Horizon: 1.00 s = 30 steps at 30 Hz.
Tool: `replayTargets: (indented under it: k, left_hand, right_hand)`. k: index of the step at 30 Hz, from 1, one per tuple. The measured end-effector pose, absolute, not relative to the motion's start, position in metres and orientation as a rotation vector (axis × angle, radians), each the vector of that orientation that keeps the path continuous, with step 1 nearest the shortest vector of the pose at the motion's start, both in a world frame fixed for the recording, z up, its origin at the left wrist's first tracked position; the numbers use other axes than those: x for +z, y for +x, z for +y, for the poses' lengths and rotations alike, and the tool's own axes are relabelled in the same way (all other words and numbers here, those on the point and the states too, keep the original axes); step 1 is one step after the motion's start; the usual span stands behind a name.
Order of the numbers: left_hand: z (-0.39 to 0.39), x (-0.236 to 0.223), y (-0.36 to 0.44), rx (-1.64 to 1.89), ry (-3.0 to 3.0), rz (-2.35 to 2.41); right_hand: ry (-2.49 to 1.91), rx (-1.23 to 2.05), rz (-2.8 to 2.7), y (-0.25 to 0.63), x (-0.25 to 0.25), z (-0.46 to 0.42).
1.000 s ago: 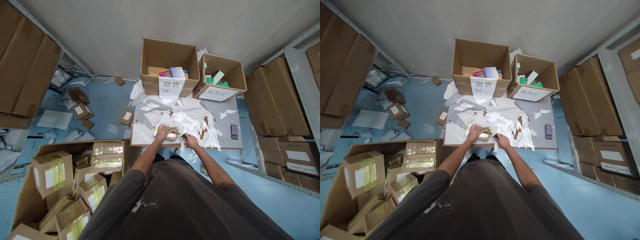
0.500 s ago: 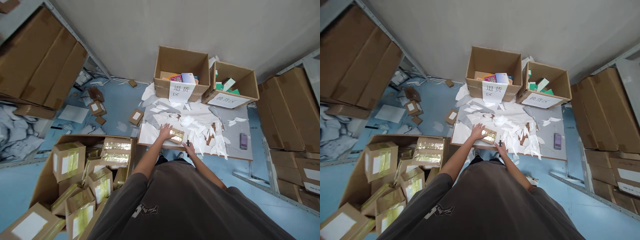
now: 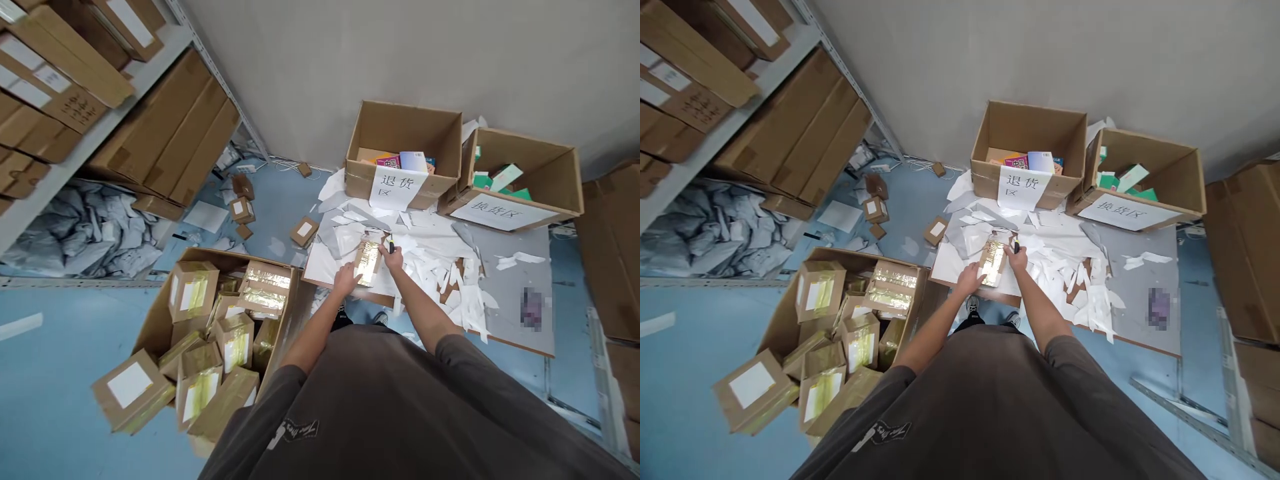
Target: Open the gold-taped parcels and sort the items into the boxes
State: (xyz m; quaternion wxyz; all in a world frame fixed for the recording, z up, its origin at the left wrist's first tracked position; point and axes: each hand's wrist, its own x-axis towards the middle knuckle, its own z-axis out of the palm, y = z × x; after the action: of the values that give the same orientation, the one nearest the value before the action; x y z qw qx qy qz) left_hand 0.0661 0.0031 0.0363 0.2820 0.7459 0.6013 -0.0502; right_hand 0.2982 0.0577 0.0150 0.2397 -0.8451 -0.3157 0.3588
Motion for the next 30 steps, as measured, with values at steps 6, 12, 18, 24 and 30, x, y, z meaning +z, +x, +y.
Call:
replayTargets:
  k: [6,12,18,24,30]
  left_hand:
    - [0.047,0.045,0.046,-0.137,2.383,1.232]
    - [0.049,0.039,0.062,-0.244,2.578,0.921]
    - [0.039,0.048,0.114,-0.209,2.523,1.149]
    - [0.038,0.058,0.13,-0.362,2.534,1.122]
    - [0.037,0.062,0.095,-0.394,2.569,1.055]
  right_hand:
    - [-2.203,1.142,-0.812,0.265,0.004,-0.064]
    - [-2.275,1.114,-0.802,0.256,-0.017,-0.067]
    - [-2.269,0.995,-0.896,0.309,-0.01,-0.01]
    - [-2.297,0.969,-0.817,0.321,-0.007,-0.009]
    - [-2.332,1.037,-0.874,0.301,-0.009,-0.014]
